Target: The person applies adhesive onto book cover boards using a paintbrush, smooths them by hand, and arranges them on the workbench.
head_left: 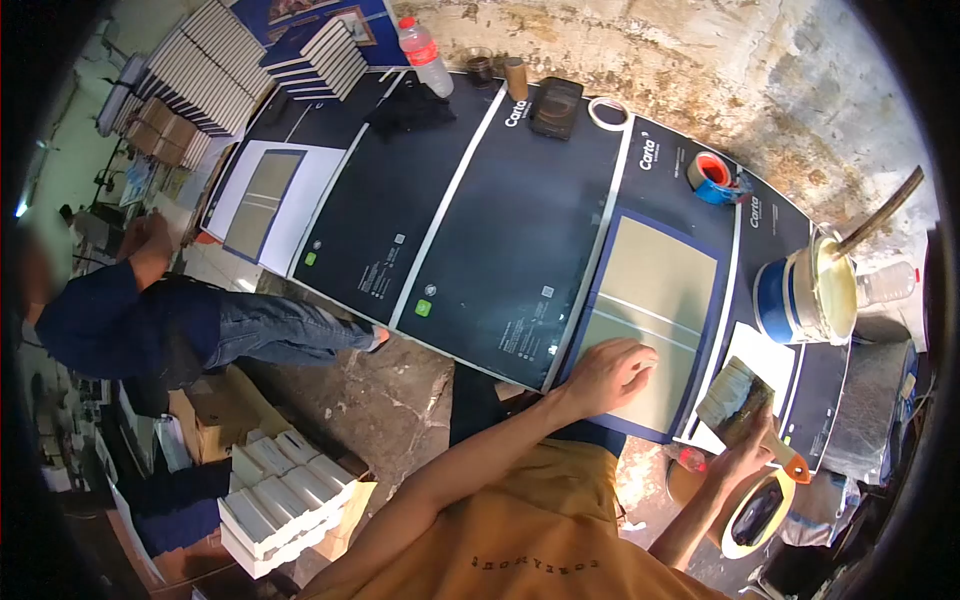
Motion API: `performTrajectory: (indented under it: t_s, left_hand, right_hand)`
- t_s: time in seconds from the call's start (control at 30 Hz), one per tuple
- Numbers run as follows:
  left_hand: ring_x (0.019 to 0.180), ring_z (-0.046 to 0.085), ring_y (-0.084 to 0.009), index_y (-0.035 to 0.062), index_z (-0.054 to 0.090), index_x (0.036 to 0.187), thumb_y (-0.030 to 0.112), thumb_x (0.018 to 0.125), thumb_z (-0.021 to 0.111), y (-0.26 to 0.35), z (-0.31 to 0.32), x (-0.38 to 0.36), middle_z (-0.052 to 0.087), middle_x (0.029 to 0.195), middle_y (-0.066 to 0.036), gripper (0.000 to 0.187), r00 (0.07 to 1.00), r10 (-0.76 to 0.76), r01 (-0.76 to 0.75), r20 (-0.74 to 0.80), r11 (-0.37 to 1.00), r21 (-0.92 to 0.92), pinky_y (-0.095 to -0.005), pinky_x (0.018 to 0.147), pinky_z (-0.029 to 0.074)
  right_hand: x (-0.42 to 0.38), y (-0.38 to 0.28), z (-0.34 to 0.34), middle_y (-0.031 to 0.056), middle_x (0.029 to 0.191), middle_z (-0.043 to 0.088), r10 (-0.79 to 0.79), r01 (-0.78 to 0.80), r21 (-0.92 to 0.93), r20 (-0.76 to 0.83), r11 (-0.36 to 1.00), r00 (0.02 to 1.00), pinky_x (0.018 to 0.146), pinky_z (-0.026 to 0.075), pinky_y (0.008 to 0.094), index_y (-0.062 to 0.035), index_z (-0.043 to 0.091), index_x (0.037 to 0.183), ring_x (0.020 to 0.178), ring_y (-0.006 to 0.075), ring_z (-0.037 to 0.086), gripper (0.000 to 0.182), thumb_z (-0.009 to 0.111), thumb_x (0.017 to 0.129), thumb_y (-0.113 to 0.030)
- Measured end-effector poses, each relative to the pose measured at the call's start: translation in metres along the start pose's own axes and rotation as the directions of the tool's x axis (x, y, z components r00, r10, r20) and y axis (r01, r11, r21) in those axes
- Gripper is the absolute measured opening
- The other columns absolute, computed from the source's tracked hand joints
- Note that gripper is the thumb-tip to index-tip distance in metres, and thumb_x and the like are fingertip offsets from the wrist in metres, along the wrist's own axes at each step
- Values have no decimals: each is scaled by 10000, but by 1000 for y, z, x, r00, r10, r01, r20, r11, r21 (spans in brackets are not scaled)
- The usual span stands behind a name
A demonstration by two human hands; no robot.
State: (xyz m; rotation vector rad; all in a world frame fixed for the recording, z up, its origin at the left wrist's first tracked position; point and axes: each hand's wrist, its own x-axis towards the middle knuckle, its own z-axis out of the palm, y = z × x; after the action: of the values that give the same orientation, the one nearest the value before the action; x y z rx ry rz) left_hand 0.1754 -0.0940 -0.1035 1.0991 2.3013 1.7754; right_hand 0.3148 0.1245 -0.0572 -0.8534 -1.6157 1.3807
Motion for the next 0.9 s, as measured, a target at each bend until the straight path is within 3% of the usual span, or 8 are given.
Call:
performTrajectory:
  t_s: [0.4, 0.53, 0.57, 0.6, 0.7, 0.8, 0.83, 0.9]
  left_hand:
    - [710, 640, -255, 37, 629, 998, 66, 828, 669, 2, 0, 0, 652, 854, -101, 177, 999, 23, -23, -27, 1000, -11, -367, 665, 508]
    - [704, 642, -248, 38, 642, 997, 65, 831, 676, 6, -2, 2, 659, 862, -98, 172, 1000, 21, -21, -21, 1000, 22, -357, 660, 507]
    - [709, 641, -252, 34, 646, 995, 85, 855, 662, 8, -3, 3, 658, 859, -102, 150, 1000, -7, 7, -12, 1000, 13, -357, 662, 505]
    - [714, 639, -256, 30, 650, 993, 106, 879, 648, 12, -5, 4, 657, 857, -107, 137, 999, -35, 35, -3, 999, 5, -357, 664, 503]
    - [727, 630, -257, 10, 661, 1000, 198, 967, 562, 8, -4, 3, 644, 839, -119, 214, 994, -105, 103, -25, 993, -53, -353, 673, 495]
    - [739, 609, -240, -3, 658, 1040, 308, 1037, 427, 2, -7, -1, 624, 833, -125, 388, 974, -212, 200, -78, 970, -136, -344, 680, 486]
    - [743, 600, -233, -7, 655, 1059, 346, 1056, 377, 1, -8, -2, 617, 833, -126, 449, 962, -256, 238, -96, 957, -166, -340, 682, 483]
    - [748, 576, -210, -10, 643, 1086, 380, 1063, 318, 0, -9, -4, 608, 843, -114, 509, 950, -266, 233, -161, 952, -200, -329, 692, 474]
  right_hand:
    - [7, -27, 24, 112, 1088, 657, 90, -82, 105, -71, 991, 993, 885, 513, 320, 33, 637, 1109, 964, 159, 627, 378, 682, 928, -295]
    - [55, -73, 65, 102, 1114, 650, -187, 186, 300, -26, 936, 982, 903, 502, 301, 18, 631, 1193, 992, 150, 620, 389, 613, 967, -298]
    - [72, -85, 67, 110, 1117, 651, -668, 649, -392, 107, 653, 736, 906, 508, 309, 18, 619, 1224, 999, 172, 624, 410, 587, 979, -308]
    - [72, -116, 98, 124, 1143, 646, -255, 280, 376, -115, 883, 960, 921, 511, 335, 8, 600, 1262, 1031, 197, 619, 392, 551, 1001, -279]
    - [111, -145, 134, 173, 1322, 585, -595, 601, 500, -196, 623, 780, 946, 531, 343, -17, 573, 1322, 1150, 282, 619, 562, 765, 827, -202]
    - [126, -181, 176, 123, 1263, 612, -927, 842, -390, -173, 374, 332, 969, 524, 376, -11, 565, 1307, 1145, 244, 617, 465, 670, 860, -84]
    - [111, -197, 198, 118, 1239, 623, -759, 796, 63, -264, 603, 595, 955, 529, 374, -4, 576, 1280, 1125, 234, 624, 418, 652, 884, -114]
    - [85, -229, 234, 112, 1187, 647, -290, 362, 796, -244, 485, 925, 926, 536, 364, 10, 595, 1225, 1080, 217, 641, 354, 622, 931, -186]
